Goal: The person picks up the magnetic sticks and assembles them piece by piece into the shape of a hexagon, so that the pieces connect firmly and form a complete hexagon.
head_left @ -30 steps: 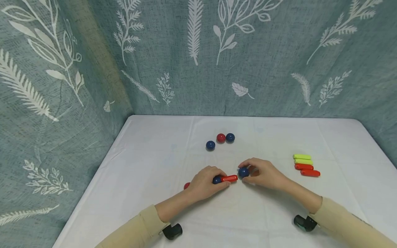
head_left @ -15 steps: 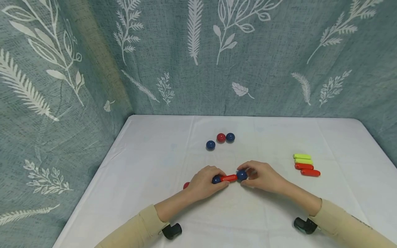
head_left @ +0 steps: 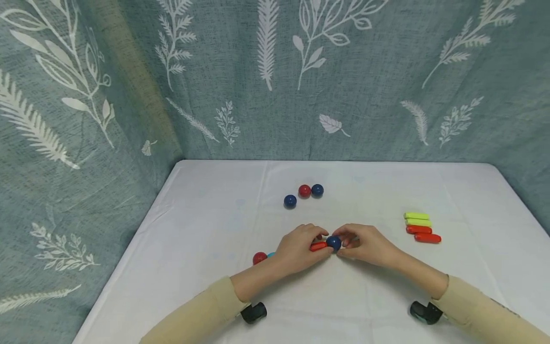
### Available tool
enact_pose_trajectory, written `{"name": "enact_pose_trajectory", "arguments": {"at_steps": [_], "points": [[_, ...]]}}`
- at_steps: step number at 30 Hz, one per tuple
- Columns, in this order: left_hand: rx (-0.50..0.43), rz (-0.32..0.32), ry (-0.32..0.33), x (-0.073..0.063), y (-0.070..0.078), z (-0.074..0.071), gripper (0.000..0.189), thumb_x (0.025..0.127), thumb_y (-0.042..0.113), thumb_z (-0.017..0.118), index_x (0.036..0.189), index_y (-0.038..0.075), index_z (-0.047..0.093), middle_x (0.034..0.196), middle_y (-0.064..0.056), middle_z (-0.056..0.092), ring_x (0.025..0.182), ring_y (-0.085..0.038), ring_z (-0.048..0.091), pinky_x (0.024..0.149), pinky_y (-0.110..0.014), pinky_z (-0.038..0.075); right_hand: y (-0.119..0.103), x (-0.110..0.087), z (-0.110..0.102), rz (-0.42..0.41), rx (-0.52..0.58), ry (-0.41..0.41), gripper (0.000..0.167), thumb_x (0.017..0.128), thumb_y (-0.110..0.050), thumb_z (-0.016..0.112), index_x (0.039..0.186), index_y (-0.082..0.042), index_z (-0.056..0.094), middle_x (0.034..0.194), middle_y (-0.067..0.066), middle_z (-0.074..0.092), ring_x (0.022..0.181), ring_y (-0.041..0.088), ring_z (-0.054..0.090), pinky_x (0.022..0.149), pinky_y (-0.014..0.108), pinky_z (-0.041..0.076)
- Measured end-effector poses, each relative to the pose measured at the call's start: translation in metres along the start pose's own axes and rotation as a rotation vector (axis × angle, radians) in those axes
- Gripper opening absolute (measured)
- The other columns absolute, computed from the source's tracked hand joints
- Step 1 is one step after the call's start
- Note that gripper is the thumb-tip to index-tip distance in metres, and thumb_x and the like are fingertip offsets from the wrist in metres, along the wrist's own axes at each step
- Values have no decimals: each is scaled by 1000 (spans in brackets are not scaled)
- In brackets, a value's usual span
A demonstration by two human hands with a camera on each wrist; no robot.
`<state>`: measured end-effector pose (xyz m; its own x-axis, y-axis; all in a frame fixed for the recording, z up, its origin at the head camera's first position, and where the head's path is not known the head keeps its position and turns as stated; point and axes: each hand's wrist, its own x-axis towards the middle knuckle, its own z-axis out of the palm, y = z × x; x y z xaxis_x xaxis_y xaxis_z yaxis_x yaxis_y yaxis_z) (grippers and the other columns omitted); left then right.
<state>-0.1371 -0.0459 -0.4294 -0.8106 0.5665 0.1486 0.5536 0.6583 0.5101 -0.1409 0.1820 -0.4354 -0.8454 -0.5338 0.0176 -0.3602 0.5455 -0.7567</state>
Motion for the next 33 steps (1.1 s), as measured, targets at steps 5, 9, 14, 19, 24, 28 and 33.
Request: {"name": "enact_pose_trajectory", "arguments": {"at_steps": [5,9,14,19,24,28,33], "points": [[-10,-31,-20,5,3,5,40,91,39,68,120,12,66,103,0,66,93,-11,59,74,-20,48,4,-3,-5,21,-24,1,31,83,-14,78,112,-8,67,92,-5,63,83,12,57,76,26,52],[3,-19,-32,8,3,9,42,92,41,67,124,15,64,109,0,66,97,-12,59,78,-23,50,5,-8,-11,40,-33,22,27,85,-13,76,111,-10,68,94,-6,65,85,12,58,79,26,53],[18,-5,-47,6,0,12,39,93,41,65,125,19,63,112,2,65,100,-12,59,80,-23,49,9,-16,-28,69,-76,115,21,88,-11,72,109,-10,70,96,-6,67,86,10,61,79,25,53],[-6,-15,-42,0,-6,9,38,93,39,66,125,19,63,113,3,65,102,-12,58,80,-23,50,21,-27,-62,113,-185,255,18,92,-12,68,109,-7,71,101,6,70,92,22,64,76,33,54],[-38,-23,-38,-6,-9,5,37,92,38,67,124,18,63,112,2,65,101,-13,58,80,-24,50,41,-43,-100,251,-272,297,27,96,-19,63,117,-2,67,122,26,59,108,43,55,82,55,48],[-48,-26,-50,-9,-9,3,37,92,38,67,124,18,64,112,2,65,101,-13,58,79,-24,49,55,-51,-116,417,-256,240,37,96,-25,61,122,2,62,123,32,54,105,45,50,75,48,49],[-42,-30,-56,-10,-11,3,37,92,39,66,124,20,63,113,3,64,100,-12,58,78,-23,49,65,-51,-119,493,-199,188,39,96,-25,62,121,5,61,114,29,58,95,36,54,65,30,48]]}}
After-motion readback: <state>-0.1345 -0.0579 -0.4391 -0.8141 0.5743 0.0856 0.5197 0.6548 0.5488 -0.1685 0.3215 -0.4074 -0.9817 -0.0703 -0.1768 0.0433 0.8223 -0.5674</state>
